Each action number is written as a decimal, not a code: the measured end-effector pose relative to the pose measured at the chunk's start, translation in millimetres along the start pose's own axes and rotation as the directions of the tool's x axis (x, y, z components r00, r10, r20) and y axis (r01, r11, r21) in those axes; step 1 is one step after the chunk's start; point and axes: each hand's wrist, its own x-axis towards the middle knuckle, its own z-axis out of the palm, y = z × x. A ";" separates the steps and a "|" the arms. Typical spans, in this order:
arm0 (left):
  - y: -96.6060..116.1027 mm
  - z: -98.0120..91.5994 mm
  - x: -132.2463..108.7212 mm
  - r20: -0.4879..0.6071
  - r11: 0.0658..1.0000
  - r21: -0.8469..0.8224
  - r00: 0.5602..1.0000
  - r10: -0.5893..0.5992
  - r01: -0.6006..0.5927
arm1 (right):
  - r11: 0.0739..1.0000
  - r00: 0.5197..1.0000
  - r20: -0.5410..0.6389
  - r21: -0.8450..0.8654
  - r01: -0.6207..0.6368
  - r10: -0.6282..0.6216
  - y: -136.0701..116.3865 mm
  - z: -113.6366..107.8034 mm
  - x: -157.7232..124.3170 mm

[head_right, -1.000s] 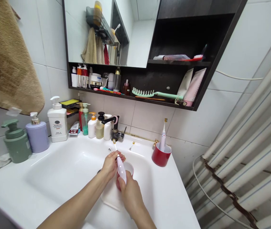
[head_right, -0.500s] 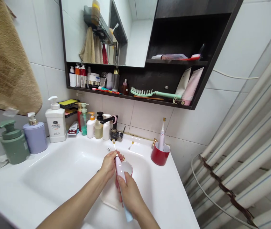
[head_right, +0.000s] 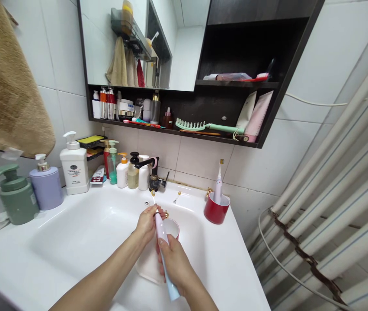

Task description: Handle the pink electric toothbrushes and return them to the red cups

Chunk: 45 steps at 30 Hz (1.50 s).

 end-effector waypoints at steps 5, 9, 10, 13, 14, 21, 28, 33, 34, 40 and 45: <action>1.0 0.7 -0.1 -0.018 1.000 0.004 1.000 0.011 -0.011 | 0.956 0.979 -0.143 -0.277 0.100 -0.144 -0.3 -1.6 0.6; 1.3 0.8 -0.1 -0.014 1.000 0.006 1.000 0.003 -0.002 | 0.997 1.000 -0.006 -0.074 0.018 -0.019 -0.2 -1.4 -0.1; 1.4 0.8 -0.1 -0.019 1.000 0.007 1.000 0.003 -0.003 | 0.997 1.000 -0.012 -0.080 0.024 -0.025 0.1 -1.4 -0.1; 1.2 0.8 0.1 -0.044 1.000 0.014 0.999 0.005 -0.005 | 0.971 0.987 -0.109 -0.223 0.089 -0.115 0.2 -1.7 0.3; 1.0 0.9 0.2 -0.050 1.000 0.015 0.999 0.007 -0.006 | 0.967 0.985 -0.119 -0.240 0.090 -0.121 -0.1 -1.8 0.2; 2.1 1.5 -0.1 -0.066 1.000 0.024 0.998 0.002 -0.001 | 0.996 1.000 -0.024 -0.091 0.016 -0.018 1.0 -0.8 -0.1; 3.8 4.6 -4.8 -0.082 0.999 0.044 0.997 -0.003 0.006 | 0.999 0.999 0.023 -0.011 -0.031 0.031 -2.3 -0.2 -1.3; 6.5 3.4 -0.7 -0.092 0.998 0.055 0.996 -0.009 0.014 | 0.994 0.996 0.067 0.083 -0.070 0.065 -1.4 1.6 -4.9; 10.3 0.5 2.1 -0.109 0.999 0.054 0.994 0.003 0.003 | 0.999 0.999 0.029 -0.004 -0.035 0.035 1.3 1.2 -5.7; 34.0 -18.0 19.1 -0.134 0.989 0.142 0.989 0.063 -0.044 | 0.953 0.991 -0.056 -0.287 0.102 -0.123 7.4 -4.2 -13.8; 13.2 4.1 40.4 0.014 0.577 0.816 0.999 -0.040 0.012 | 0.956 0.971 -0.143 -0.250 0.151 -0.191 -6.1 -7.7 -18.1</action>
